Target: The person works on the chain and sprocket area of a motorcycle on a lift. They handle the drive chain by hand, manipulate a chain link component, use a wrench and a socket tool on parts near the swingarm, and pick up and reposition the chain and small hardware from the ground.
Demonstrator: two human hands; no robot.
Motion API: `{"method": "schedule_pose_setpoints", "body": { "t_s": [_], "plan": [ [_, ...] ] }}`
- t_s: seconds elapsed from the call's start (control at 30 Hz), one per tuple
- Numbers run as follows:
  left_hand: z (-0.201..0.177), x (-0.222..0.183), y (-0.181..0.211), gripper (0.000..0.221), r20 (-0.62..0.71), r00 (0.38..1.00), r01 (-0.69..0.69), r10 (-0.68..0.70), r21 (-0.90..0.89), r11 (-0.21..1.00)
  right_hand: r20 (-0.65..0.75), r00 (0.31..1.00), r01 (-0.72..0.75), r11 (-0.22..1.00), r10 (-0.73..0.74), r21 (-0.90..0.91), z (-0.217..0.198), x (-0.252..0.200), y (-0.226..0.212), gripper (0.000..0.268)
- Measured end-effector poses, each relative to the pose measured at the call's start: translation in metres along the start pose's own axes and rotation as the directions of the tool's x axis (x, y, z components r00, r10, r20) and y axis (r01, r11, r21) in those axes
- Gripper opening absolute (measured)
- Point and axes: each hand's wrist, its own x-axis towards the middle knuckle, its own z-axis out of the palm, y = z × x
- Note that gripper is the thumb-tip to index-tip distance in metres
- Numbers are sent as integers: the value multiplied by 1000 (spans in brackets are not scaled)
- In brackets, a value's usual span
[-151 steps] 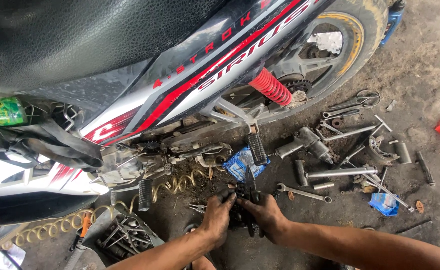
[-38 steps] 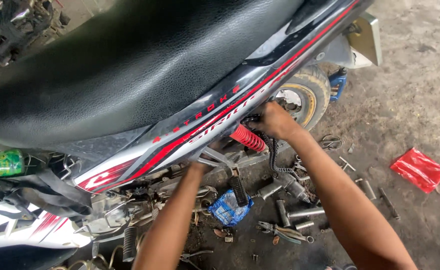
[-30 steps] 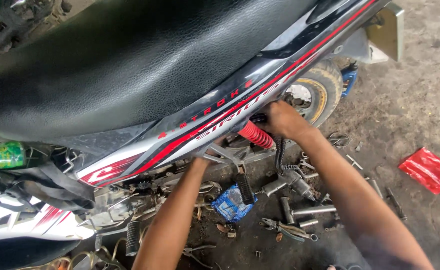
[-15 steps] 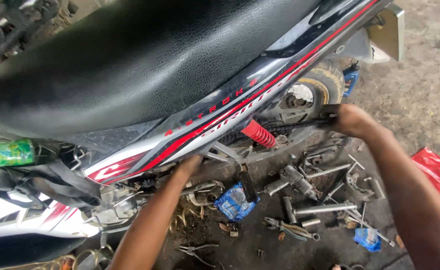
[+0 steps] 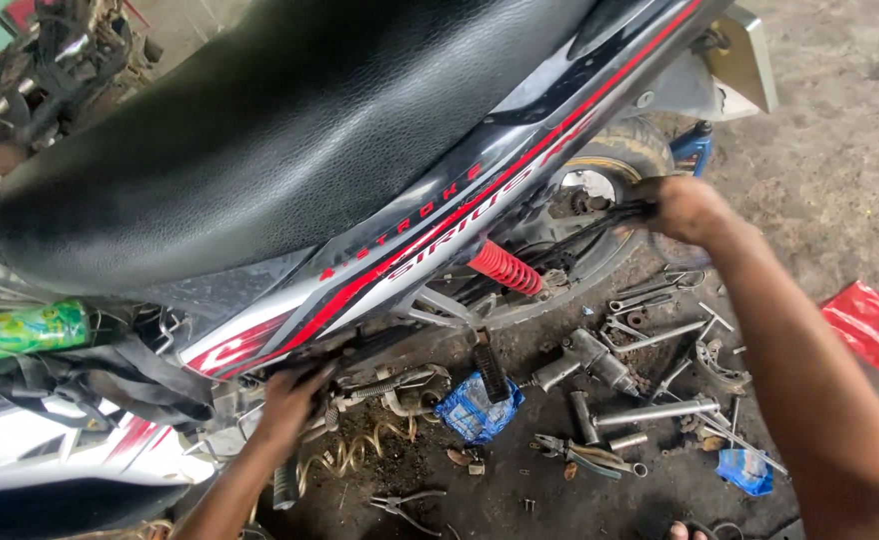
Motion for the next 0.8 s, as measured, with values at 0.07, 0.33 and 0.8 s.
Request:
{"method": "schedule_pose_setpoints", "body": {
  "t_s": [0.07, 0.33, 0.8],
  "plan": [
    [-28, -12, -23, 54, -73, 987, 143, -145, -30, 989, 68, 998, -14, 1000, 12, 24, -11, -1, -35, 56],
    [-154, -15, -138, 38, -141, 876, 411, -461, -283, 867, 159, 987, -33, 972, -5, 232, 1, 15, -105, 70],
    [-216, -39, -132, 28, -224, 799, 473, -558, -338, 814, 84, 996, 2, 937, -33, 350, 14, 23, -85, 58]
  ]
}}
